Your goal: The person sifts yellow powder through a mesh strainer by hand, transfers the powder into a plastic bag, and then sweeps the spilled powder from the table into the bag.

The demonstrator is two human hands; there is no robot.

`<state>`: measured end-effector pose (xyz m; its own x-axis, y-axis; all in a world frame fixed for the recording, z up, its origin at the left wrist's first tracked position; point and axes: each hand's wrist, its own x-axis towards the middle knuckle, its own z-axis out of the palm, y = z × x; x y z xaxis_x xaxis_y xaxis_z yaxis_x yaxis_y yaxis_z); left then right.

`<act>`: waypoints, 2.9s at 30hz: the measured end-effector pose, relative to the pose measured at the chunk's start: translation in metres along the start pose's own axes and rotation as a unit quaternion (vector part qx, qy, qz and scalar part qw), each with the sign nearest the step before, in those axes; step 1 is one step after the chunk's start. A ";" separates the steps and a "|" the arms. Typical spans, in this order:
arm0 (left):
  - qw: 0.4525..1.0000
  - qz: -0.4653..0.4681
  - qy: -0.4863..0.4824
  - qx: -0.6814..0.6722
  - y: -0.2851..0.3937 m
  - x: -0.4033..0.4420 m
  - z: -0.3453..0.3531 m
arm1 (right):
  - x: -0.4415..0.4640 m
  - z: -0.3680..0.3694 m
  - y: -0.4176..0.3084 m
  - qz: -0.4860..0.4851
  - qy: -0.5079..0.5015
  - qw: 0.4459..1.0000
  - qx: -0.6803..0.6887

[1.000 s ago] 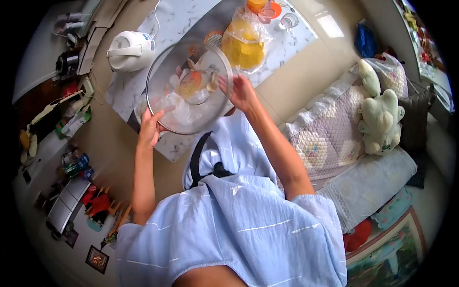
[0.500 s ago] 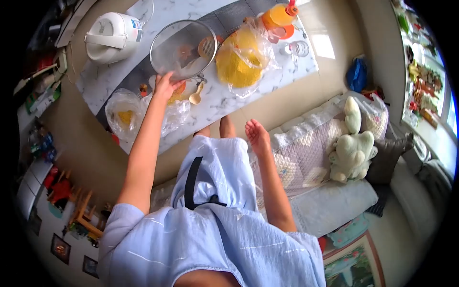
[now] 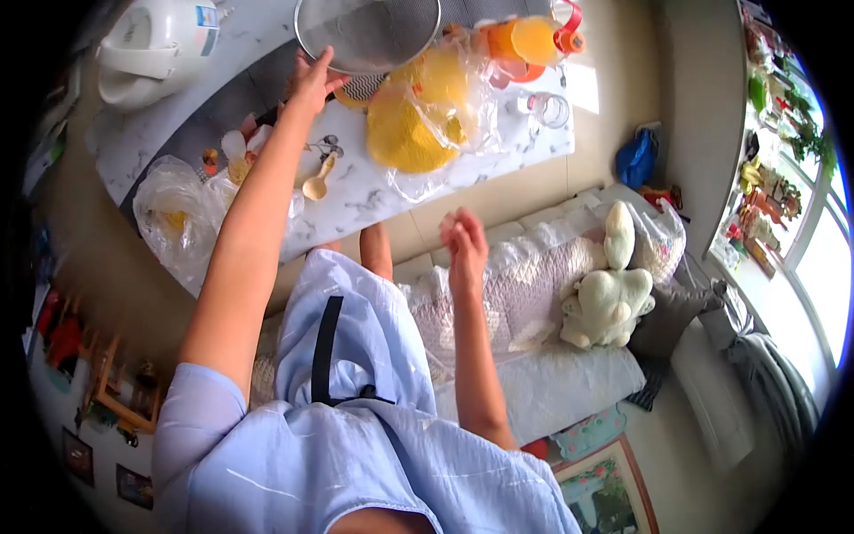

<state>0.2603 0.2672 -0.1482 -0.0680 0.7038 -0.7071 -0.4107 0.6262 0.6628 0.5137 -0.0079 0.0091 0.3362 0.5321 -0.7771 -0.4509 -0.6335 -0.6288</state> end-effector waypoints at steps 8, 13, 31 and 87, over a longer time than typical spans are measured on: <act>0.948 -0.271 0.086 0.142 -0.164 -0.165 0.025 | 0.095 0.055 -0.088 -0.416 0.063 0.677 -0.604; 0.921 -0.381 0.051 -0.068 -0.188 -0.197 0.038 | 0.131 0.066 -0.105 -0.457 -0.016 0.648 -0.609; 0.951 -0.174 -0.021 -0.256 -0.054 -0.260 0.023 | 0.098 0.105 -0.160 -0.408 -0.015 0.777 -0.480; 0.983 0.108 -0.084 0.124 0.039 -0.270 0.065 | 0.002 0.032 -0.174 -0.219 -0.090 0.971 -0.044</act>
<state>0.3216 0.1229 0.0844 0.0312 0.8618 -0.5063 -0.1666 0.5039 0.8475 0.5668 0.1216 0.1177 0.3266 0.8456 -0.4223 -0.2230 -0.3652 -0.9038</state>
